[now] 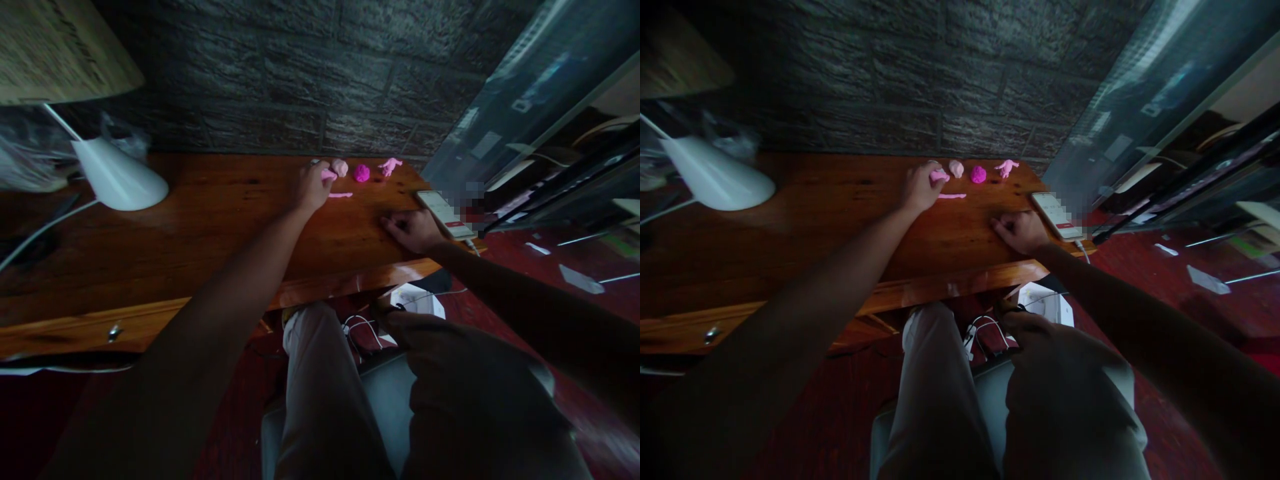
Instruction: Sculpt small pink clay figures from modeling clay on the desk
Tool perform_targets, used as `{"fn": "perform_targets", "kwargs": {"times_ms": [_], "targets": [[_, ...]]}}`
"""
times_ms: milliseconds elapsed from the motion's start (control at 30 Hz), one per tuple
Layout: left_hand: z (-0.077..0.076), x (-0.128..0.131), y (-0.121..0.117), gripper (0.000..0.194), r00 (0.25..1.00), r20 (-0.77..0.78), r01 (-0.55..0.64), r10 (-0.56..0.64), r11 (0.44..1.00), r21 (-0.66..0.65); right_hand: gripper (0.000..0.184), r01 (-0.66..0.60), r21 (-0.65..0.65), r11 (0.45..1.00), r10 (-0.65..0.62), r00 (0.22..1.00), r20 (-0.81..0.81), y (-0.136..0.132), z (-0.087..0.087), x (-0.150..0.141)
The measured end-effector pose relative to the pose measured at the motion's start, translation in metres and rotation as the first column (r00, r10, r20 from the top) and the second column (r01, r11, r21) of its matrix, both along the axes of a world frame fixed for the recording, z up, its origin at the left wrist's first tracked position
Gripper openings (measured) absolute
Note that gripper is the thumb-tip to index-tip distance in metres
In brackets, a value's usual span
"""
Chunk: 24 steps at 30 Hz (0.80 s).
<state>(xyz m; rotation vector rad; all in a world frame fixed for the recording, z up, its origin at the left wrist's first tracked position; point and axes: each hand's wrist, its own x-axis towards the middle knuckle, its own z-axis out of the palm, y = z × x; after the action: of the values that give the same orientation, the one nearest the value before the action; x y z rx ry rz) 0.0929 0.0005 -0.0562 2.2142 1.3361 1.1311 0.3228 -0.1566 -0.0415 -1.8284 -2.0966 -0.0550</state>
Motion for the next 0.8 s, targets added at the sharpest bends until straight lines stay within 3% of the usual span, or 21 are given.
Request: {"fn": "perform_targets", "kwargs": {"times_ms": [233,400,500,600,700,800], "targets": [[-0.001,0.000,-0.002,0.030,1.000,0.008,0.001,-0.001,1.000,-0.029,0.053,0.018,0.009,1.000,-0.018,1.000,-0.008,0.000,-0.001,-0.001],[-0.003,-0.006,-0.001,0.019,1.000,-0.014,-0.017,0.016,1.000,-0.024,0.051,0.010,-0.017,1.000,-0.010,1.000,0.009,-0.001,0.001,0.000],[0.003,-0.012,-0.005,0.015,0.997,-0.064,-0.034,0.032,0.999,-0.031,0.048,0.020,-0.034,0.999,-0.018,0.998,0.055,0.000,0.003,-0.004],[0.015,-0.017,-0.012,0.027,0.986,-0.150,-0.084,0.077,0.996,-0.043,0.041,0.091,-0.038,0.995,-0.087,0.991,0.100,-0.006,0.006,-0.012],[0.029,-0.019,-0.023,0.045,0.943,-0.278,-0.215,0.185,0.974,-0.079,0.031,0.048,0.007,0.999,-0.048,0.999,0.004,-0.034,0.015,-0.013],[0.045,-0.014,-0.045,0.056,0.902,-0.348,-0.298,0.258,0.952,-0.068,0.033,-0.153,0.231,0.961,0.203,0.957,-0.207,-0.095,0.030,0.011]]}}
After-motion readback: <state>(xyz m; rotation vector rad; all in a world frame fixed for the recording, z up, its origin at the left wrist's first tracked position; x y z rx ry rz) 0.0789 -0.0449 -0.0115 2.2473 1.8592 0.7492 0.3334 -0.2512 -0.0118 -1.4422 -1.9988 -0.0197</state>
